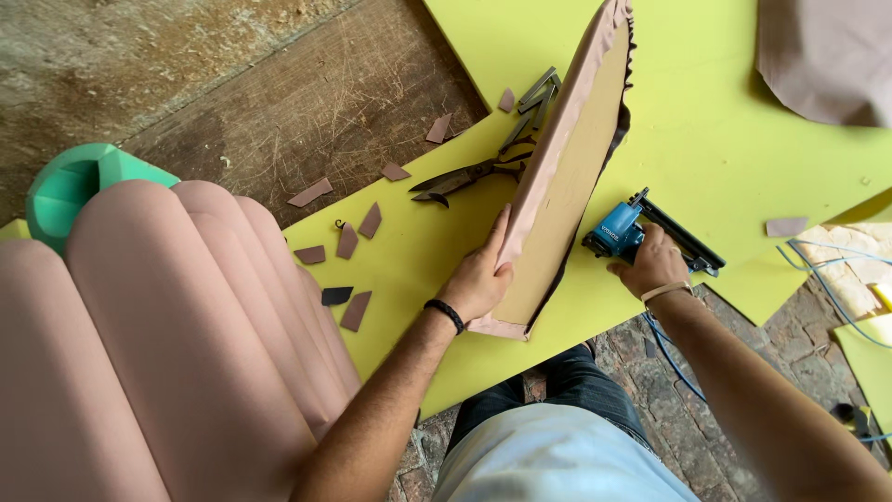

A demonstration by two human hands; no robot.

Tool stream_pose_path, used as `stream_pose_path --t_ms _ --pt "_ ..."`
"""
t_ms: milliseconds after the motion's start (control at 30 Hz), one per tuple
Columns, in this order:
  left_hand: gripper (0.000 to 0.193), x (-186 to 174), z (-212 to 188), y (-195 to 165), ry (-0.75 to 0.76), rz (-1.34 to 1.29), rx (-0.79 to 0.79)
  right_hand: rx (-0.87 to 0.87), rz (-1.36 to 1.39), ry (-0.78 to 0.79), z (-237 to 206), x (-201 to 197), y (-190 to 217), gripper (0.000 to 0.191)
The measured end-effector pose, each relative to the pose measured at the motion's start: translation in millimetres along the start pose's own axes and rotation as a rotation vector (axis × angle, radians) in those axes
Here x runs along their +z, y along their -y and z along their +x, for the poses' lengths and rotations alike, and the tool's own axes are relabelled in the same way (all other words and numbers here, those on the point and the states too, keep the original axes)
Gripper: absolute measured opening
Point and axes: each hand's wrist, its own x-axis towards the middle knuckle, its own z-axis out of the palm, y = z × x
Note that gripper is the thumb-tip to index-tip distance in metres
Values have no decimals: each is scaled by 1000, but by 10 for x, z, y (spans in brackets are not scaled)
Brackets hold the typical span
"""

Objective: The person staples pink fabric onto a cardboard template using a pneumatic staple gun, then trims excess fabric with scissors. The person repeats this process on multiple templates, folding and securing the fabric edges.

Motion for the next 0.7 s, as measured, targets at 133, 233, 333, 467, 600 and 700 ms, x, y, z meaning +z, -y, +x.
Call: stream_pose_path --t_ms 133,233,333,467,600,700 --pt "99 -27 42 70 -203 102 345 215 30 362 271 -30 -198 89" --pt "94 -25 63 81 -86 186 49 88 243 357 261 -304 -167 67" --pt "92 -11 75 89 -79 185 15 -41 707 326 50 -663 26 52" --pt "93 20 62 62 -235 322 192 -49 859 406 -49 -937 434 43" --pt "95 -14 7 -90 -157 288 99 -140 692 365 -24 -1076 642 35" --pt "96 -80 -36 -261 35 270 -200 -114 712 420 -122 -1102 688 34"
